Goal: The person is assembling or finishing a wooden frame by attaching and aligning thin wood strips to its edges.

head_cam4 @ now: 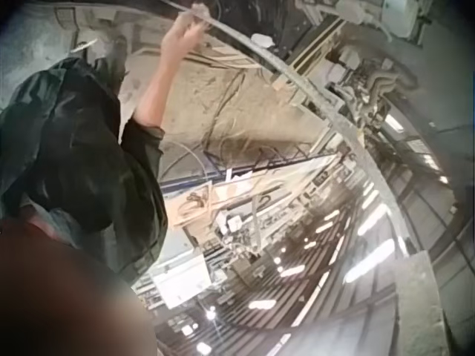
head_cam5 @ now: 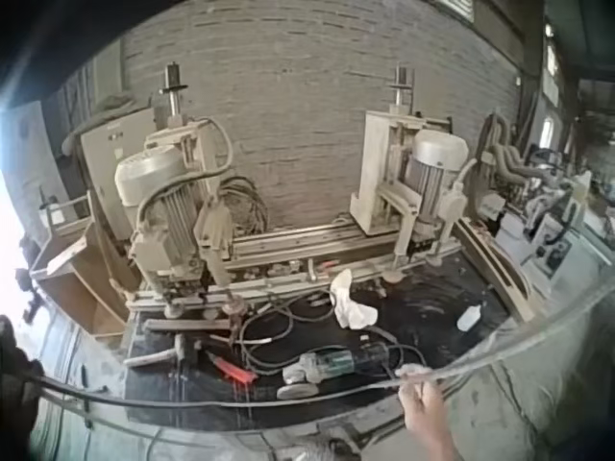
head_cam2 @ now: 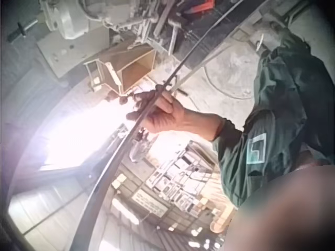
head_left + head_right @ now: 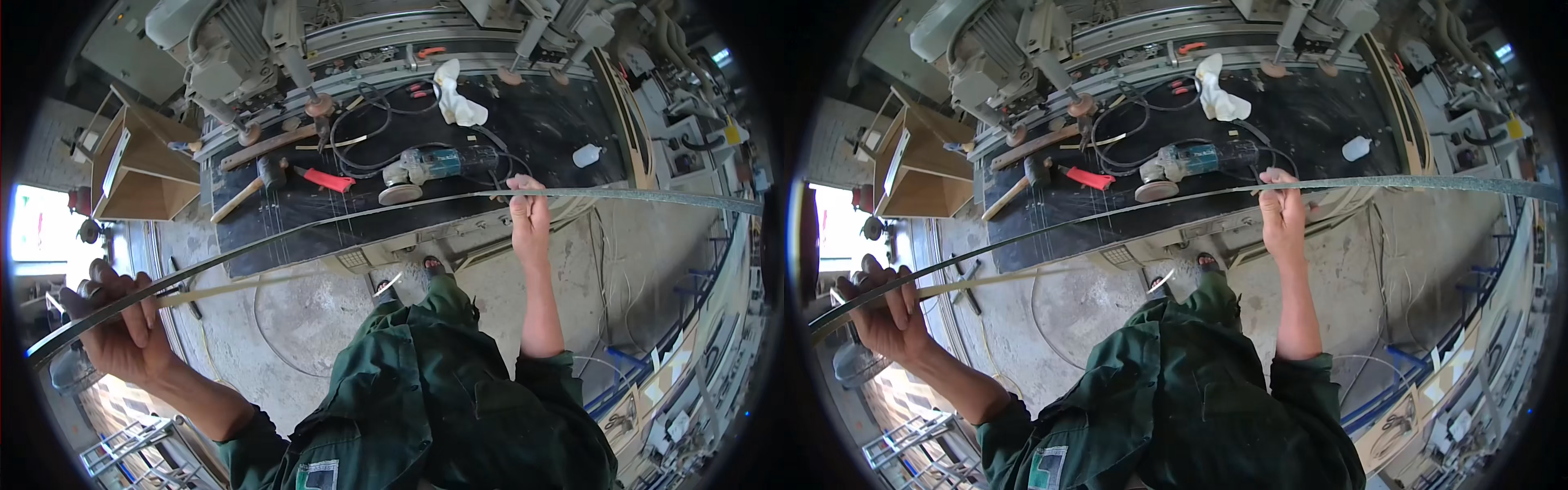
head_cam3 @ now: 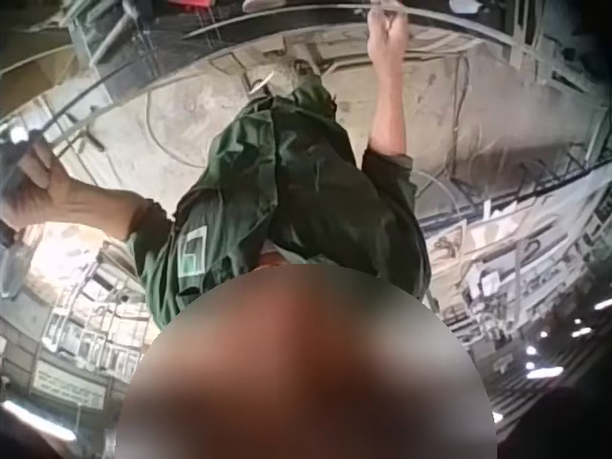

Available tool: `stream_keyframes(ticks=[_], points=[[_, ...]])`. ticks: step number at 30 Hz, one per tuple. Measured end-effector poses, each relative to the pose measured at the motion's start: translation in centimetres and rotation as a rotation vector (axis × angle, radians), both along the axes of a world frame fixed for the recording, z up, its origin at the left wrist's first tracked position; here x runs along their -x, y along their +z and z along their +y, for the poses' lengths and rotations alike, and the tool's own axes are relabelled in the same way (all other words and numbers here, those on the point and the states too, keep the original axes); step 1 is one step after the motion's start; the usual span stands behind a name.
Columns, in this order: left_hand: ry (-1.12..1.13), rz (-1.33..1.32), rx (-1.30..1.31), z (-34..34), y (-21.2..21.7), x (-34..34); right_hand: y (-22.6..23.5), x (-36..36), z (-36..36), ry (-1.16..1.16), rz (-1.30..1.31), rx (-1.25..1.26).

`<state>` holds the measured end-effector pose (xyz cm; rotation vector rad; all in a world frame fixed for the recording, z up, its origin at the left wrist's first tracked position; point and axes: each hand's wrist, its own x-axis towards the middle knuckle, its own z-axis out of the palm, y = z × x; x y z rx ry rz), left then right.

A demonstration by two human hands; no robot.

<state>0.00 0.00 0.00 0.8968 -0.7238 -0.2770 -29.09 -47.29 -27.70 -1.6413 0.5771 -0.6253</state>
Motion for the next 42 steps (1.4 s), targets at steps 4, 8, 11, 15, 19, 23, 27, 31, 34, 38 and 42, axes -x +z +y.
stream_keyframes(ticks=[4, 8, 11, 15, 19, 23, 27, 31, 34, 38, 42], points=[[0.035, 0.099, -0.026, 2.0, 0.8, -1.0, 1.4, -1.3, 2.6, -0.206, -0.044, 0.209], [0.279, 0.062, -0.052, 8.9, 0.9, -3.2, -1.0, -0.5, 3.5, -0.437, 0.068, 0.18], [0.505, 0.066, -0.052, 13.8, 1.1, -3.0, -3.3, 0.0, 4.9, -0.447, 0.188, 0.032], [0.554, 0.069, -0.117, 18.6, 4.8, -1.6, -4.2, -0.2, 6.6, -0.162, 0.366, -0.149], [0.494, -0.005, -0.09, 24.6, 6.4, -1.9, -0.8, -3.2, 9.5, 0.053, 0.261, -0.208], [0.227, -0.02, -0.41, 30.8, 7.4, -3.0, 4.1, -5.6, 11.7, 0.282, 0.249, -0.228], [1.543, -0.175, -0.877, 27.6, 2.3, -1.8, 8.0, -7.0, 13.8, 0.565, 0.208, -0.21], [1.46, -0.107, -1.363, 30.7, -2.3, -0.5, 12.5, -8.8, 16.0, 0.913, 0.185, -0.066], [1.111, -0.179, -1.384, 32.0, -7.1, 0.8, 13.2, -10.4, 18.0, 1.136, 0.1, -0.263], [0.844, -0.15, -1.435, 27.2, -11.7, 3.7, 8.3, -11.8, 22.0, 1.198, 0.098, -0.631], [0.671, -0.236, -1.608, 20.1, -11.5, 6.9, 7.4, -11.7, 23.6, 0.937, 0.227, -1.269]])
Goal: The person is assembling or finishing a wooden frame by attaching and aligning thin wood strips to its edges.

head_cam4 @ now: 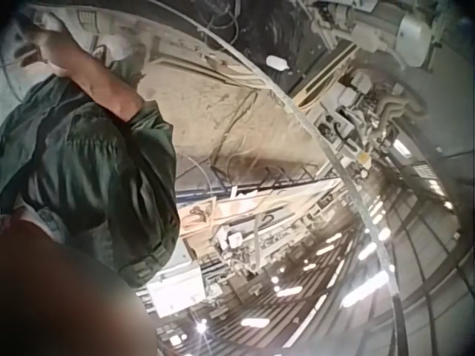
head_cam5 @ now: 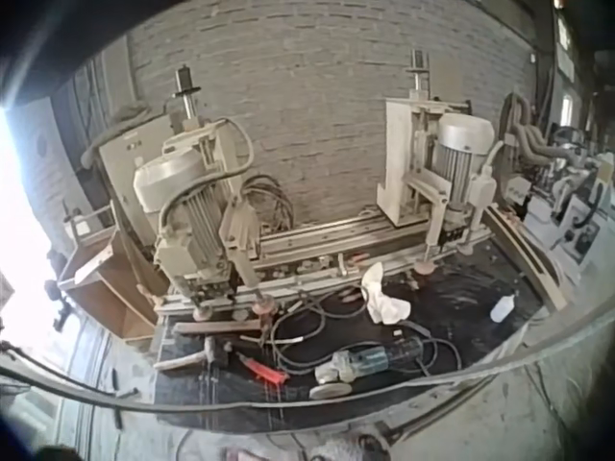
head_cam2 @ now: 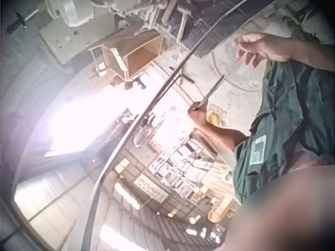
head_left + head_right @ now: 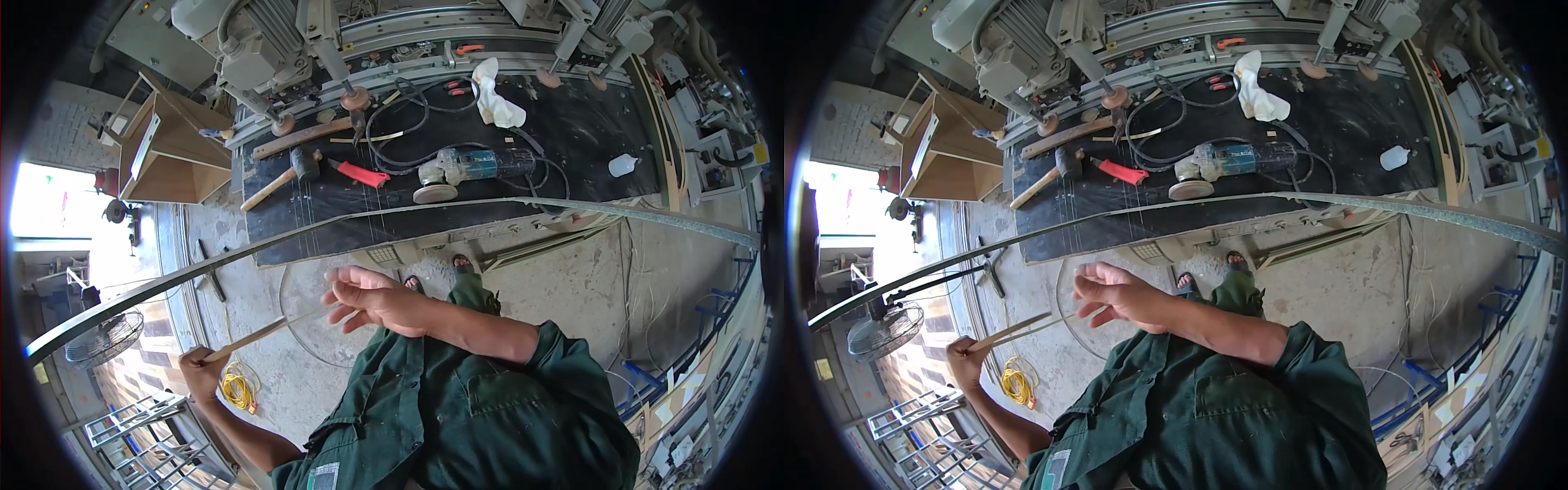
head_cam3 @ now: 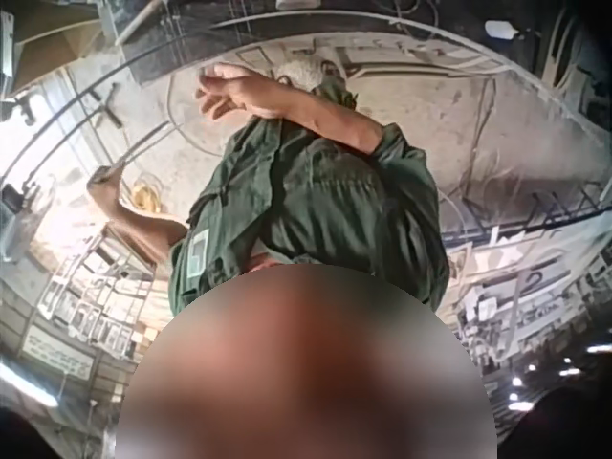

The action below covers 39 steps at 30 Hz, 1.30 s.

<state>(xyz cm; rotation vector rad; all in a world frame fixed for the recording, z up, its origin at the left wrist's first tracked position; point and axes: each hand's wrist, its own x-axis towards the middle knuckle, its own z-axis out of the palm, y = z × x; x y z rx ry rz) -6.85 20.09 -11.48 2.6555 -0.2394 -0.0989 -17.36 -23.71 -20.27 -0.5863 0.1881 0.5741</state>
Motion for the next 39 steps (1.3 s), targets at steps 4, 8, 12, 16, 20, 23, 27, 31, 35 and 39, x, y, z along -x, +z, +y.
stream_keyframes(ticks=[4, 8, 12, 16, 20, 23, 27, 31, 35, 39], points=[[-0.112, -0.077, 0.044, -5.0, 0.8, 0.4, -5.0, 1.2, -0.2, -0.083, -0.711, 1.052], [-0.163, -0.096, 0.157, -8.6, 1.0, -0.7, -7.6, 1.6, -0.4, -0.117, -0.79, 1.012], [-0.065, -0.132, 0.4, -9.6, 0.3, -2.1, -6.1, 1.6, -2.1, 0.002, -0.519, 0.563], [-0.02, -0.127, 0.471, -9.5, -0.4, -3.8, -4.9, 2.1, -6.4, 0.145, -0.471, 0.538], [-0.054, 0.01, 0.511, -7.3, -0.8, -5.4, -5.3, 3.4, -11.0, 0.179, -0.338, 0.802], [-0.429, 0.163, 0.311, -9.7, -0.9, -4.5, -5.1, 3.7, -12.4, 0.168, -0.227, 0.991], [-0.825, 0.527, 0.369, -13.6, -2.5, -4.7, -3.4, 2.8, -11.6, 0.168, -0.325, 1.158], [-0.665, 0.765, 0.316, -23.5, -4.3, -2.9, -2.1, 1.6, -9.7, 0.161, -0.395, 1.419], [-0.577, 0.63, 0.35, -27.5, -8.5, -0.6, -3.2, 2.0, -10.4, -0.08, -0.497, 1.589], [-0.574, 0.651, 0.491, -27.6, -9.3, -1.8, -4.2, 4.1, -15.0, -0.134, -0.429, 1.709]])
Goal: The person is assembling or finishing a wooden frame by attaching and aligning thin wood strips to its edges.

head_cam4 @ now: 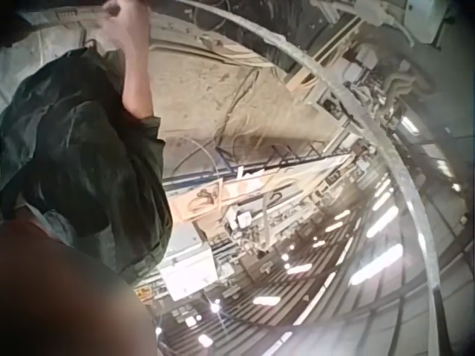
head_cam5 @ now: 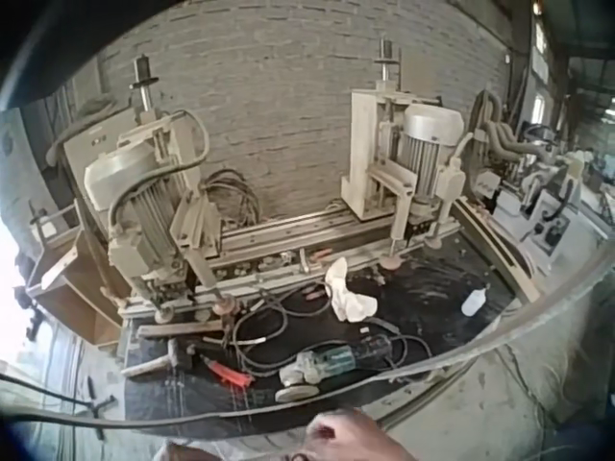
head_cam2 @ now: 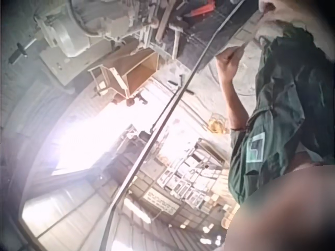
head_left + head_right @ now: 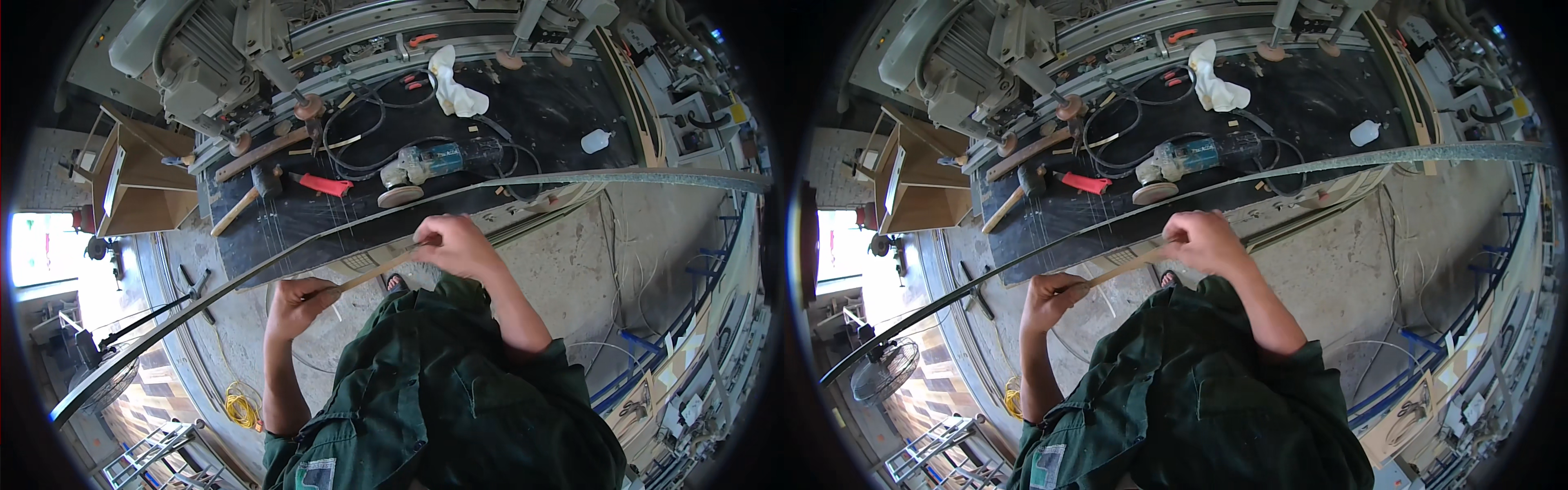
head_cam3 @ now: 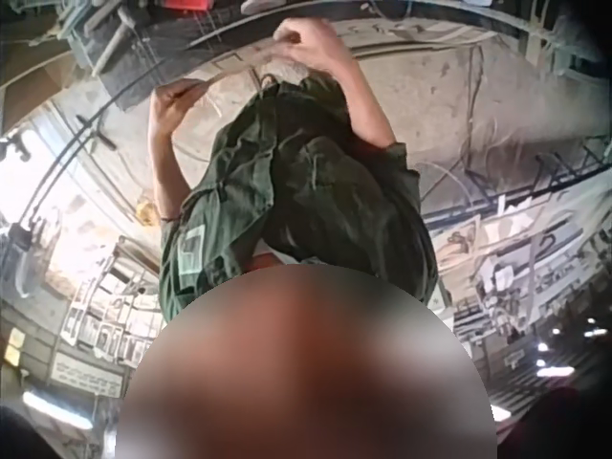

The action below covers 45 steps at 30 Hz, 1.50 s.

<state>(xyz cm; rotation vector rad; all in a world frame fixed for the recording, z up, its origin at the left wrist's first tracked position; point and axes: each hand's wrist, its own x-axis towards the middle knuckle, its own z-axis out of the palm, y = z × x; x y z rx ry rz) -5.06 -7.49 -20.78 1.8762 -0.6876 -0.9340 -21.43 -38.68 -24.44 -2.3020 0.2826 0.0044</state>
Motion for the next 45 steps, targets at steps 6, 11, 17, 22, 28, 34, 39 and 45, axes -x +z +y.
stream_keyframes(ticks=[6, 11, 17, 22, 28, 34, 39, 45], points=[[0.0, -0.001, -0.012, 0.0, -1.0, -1.2, -3.8, 2.3, -1.1, -0.406, -0.103, -1.25], [0.006, -0.24, -0.127, -1.5, -1.9, -1.3, -6.8, 1.5, 0.1, -0.606, -0.187, -1.457], [0.15, -0.661, -0.251, -3.8, -3.6, -0.4, -8.6, -1.1, 1.5, -0.813, -0.123, -1.207], [0.194, -0.894, -0.478, -6.4, -3.6, 0.1, -11.3, -3.7, 3.2, -0.86, -0.276, -1.142], [0.252, -0.95, -0.635, -6.8, -3.1, 0.3, -12.0, -6.0, 5.4, -0.965, -0.425, -1.112], [0.235, -0.984, -0.628, -7.4, -2.8, 0.9, -11.7, -6.7, 5.4, -1.042, -0.402, -1.034], [0.227, -1.008, -0.568, -7.5, -2.6, 1.1, -11.2, -7.1, 5.2, -1.1, -0.366, -1.077], [0.224, -1.009, -0.561, -7.5, -2.1, 1.1, -11.2, -7.3, 5.2, -1.132, -0.287, -0.989]])
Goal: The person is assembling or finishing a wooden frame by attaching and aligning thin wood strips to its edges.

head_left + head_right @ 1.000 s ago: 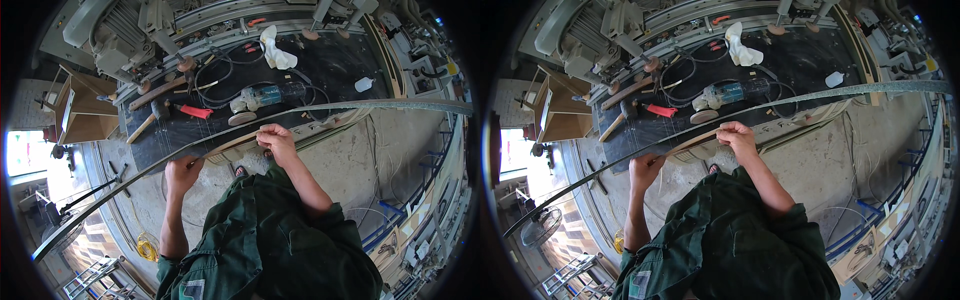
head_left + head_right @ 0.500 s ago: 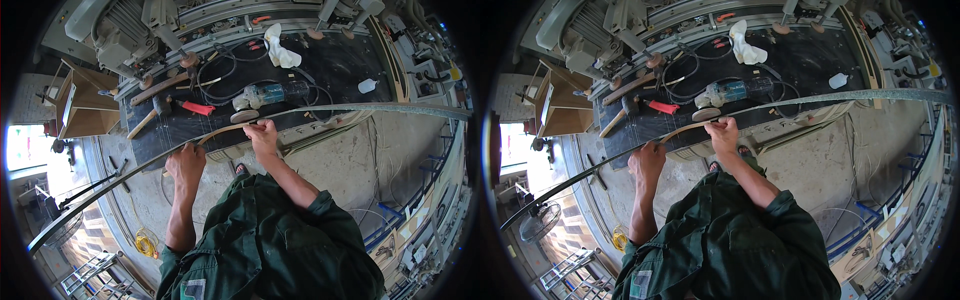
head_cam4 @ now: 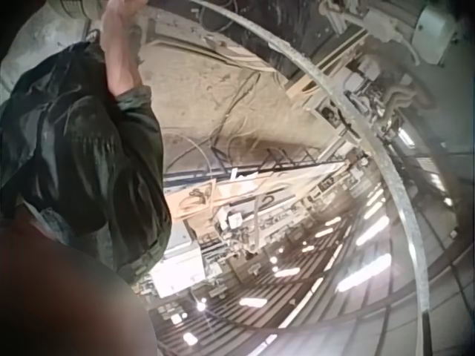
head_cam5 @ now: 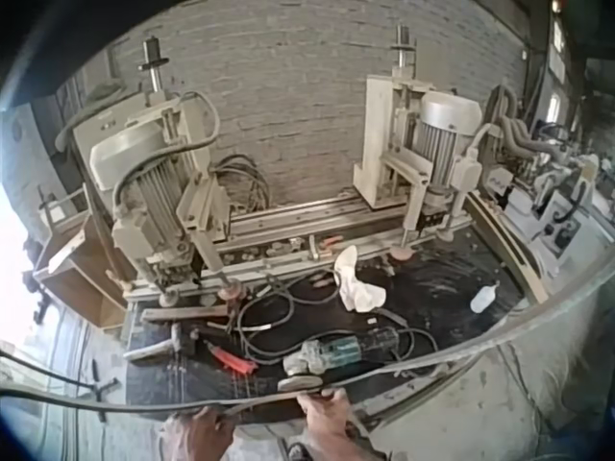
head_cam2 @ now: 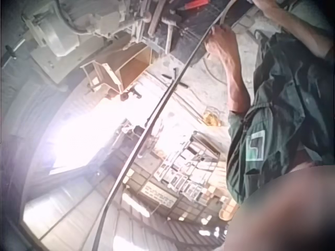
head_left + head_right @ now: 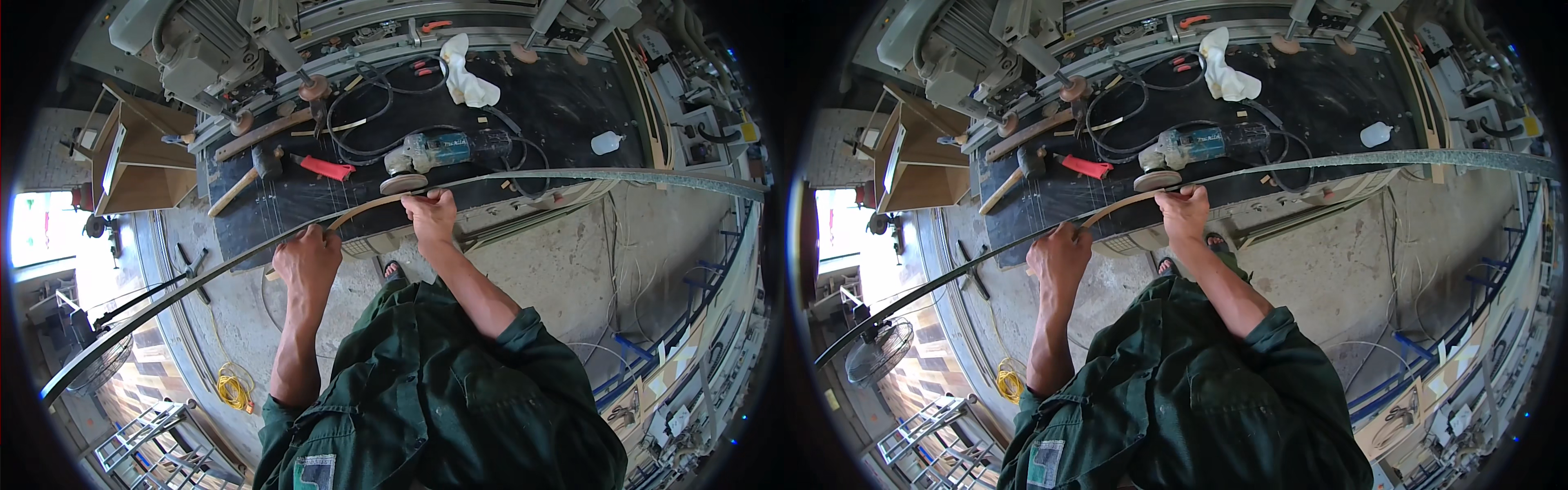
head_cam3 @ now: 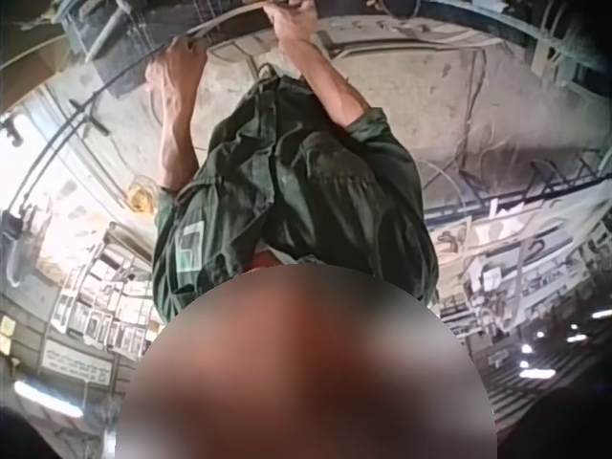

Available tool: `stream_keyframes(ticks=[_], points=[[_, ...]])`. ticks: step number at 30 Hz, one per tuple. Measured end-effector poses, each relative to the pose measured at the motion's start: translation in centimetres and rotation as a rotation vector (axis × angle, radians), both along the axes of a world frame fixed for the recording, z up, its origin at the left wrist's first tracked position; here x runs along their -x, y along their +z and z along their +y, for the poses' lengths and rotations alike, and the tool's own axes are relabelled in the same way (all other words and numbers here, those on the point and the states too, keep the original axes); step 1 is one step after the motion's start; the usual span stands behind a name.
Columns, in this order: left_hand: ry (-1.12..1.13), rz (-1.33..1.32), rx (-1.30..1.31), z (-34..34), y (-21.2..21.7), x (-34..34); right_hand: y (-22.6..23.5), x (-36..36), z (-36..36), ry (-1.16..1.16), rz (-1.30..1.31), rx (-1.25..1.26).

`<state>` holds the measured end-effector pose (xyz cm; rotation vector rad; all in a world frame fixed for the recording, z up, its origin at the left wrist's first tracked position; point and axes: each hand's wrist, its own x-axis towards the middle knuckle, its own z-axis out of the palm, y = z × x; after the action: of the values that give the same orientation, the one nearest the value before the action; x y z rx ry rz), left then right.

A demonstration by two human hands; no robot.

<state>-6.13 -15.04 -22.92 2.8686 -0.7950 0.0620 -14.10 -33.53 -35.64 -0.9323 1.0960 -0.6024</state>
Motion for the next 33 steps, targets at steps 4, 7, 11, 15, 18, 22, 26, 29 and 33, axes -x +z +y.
stream_keyframes(ticks=[4, 7, 11, 15, 18, 22, 26, 29, 33], points=[[0.006, 0.001, 0.007, 0.1, 0.0, 0.0, 0.0, 0.1, -0.1, 0.001, -0.005, -0.014], [-0.004, 0.0, 0.021, 0.2, -0.1, 0.1, -0.2, -0.1, -0.2, -0.005, 0.016, -0.007], [-0.01, -0.019, -0.002, 0.3, 0.1, 0.2, 0.0, -0.2, -0.2, 0.003, 0.043, -0.016], [-0.024, -0.031, 0.002, -0.1, 0.1, 0.1, -1.0, -0.2, -0.4, 0.025, 0.123, 0.075], [-0.021, -0.038, 0.0, -0.1, 0.2, 0.1, -0.3, 1.0, 0.3, 0.095, 0.208, 0.656], [-0.043, -0.059, 0.046, 0.2, -0.4, -0.1, -0.2, 2.0, -0.6, 0.253, 0.264, 1.116], [-0.041, -0.063, 0.051, 0.5, -0.8, -0.2, 0.1, 2.9, -1.7, 0.422, 0.246, 1.598], [-0.038, -0.041, 0.029, 0.1, -0.2, -0.1, -0.9, 3.1, -2.7, 0.496, 0.215, 1.694], [-0.037, -0.027, 0.0, -0.1, 0.3, 0.1, -1.3, 3.0, -2.8, 0.522, 0.21, 1.742]])
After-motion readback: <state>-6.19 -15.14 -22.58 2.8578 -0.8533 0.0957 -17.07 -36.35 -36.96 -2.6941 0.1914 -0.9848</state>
